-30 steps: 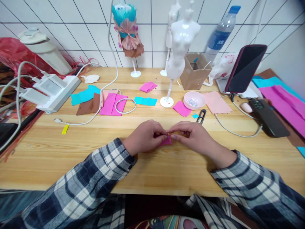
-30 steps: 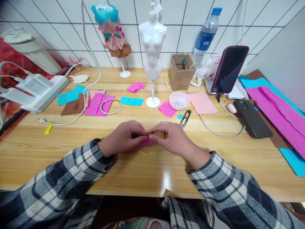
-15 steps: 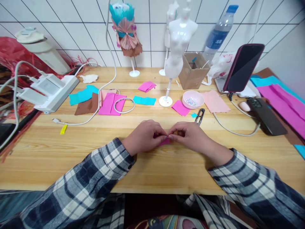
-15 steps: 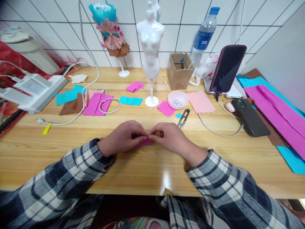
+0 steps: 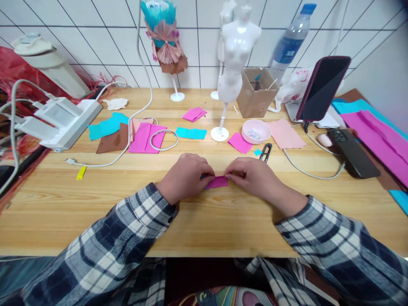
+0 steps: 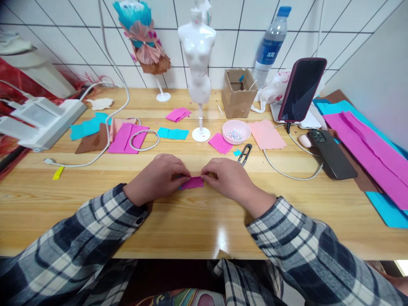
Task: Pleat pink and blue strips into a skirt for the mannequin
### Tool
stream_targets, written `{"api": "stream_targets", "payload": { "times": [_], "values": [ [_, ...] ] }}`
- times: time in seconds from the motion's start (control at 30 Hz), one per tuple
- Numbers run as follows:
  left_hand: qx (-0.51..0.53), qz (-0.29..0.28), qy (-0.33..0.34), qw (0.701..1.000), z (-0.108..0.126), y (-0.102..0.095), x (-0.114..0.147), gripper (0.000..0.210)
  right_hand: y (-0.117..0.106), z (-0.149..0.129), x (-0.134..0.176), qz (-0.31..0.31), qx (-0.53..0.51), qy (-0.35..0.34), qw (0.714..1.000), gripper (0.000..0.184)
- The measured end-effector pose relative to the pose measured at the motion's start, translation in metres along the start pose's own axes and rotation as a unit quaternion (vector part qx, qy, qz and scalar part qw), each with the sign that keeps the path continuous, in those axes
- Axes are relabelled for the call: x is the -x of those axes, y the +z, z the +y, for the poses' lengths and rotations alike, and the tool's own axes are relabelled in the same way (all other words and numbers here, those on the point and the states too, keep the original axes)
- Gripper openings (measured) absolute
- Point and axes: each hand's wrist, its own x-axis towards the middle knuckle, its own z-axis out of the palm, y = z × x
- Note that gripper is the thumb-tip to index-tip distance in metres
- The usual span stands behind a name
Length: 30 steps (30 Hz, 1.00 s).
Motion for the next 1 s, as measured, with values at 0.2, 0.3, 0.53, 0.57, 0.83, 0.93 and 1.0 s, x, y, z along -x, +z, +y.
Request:
{"api": "stream_targets", "payload": {
  "times": [0.2, 0.3, 0.53, 0.57, 0.83, 0.93, 1.0],
  "values": [
    [-0.006, 0.010, -0.004, 1.000, -0.0003, 0.0004, 0.0009, 0.015, -0.0003, 0.0025, 0.0034, 0.044, -0.050, 0.017, 0.998, 0.023],
    [-0.022, 0.005, -0.004, 1.000, 0.0001, -0.0002, 0.0003, 0.016, -0.0004, 0.0005, 0.0043, 0.044, -0.053, 0.022, 0.997, 0.025],
    [-0.057, 0.008, 0.005, 0.998, 0.0017, -0.0014, -0.0003, 0.017, 0.0035, 0.0020, 0.0006, 0.045, -0.042, 0.000, 0.998, 0.015],
    [-0.060, 0.013, 0.008, 0.998, 0.0020, -0.0013, 0.0002, 0.017, 0.0041, 0.0024, 0.0002, 0.048, -0.038, 0.002, 0.998, 0.016],
    [-0.115, 0.050, 0.045, 0.991, 0.0040, 0.0023, 0.0044, 0.026, 0.0062, 0.0007, -0.0004, 0.039, -0.009, 0.012, 0.999, 0.018],
    [-0.137, 0.050, 0.054, 0.988, 0.0055, 0.0028, 0.0045, 0.025, 0.0054, 0.0005, 0.0010, 0.039, 0.019, 0.002, 0.999, 0.021],
    [-0.139, 0.047, 0.057, 0.987, 0.0067, 0.0030, 0.0043, 0.024, 0.0047, 0.0001, 0.0022, 0.036, 0.041, -0.008, 0.998, 0.022]
  ]
}}
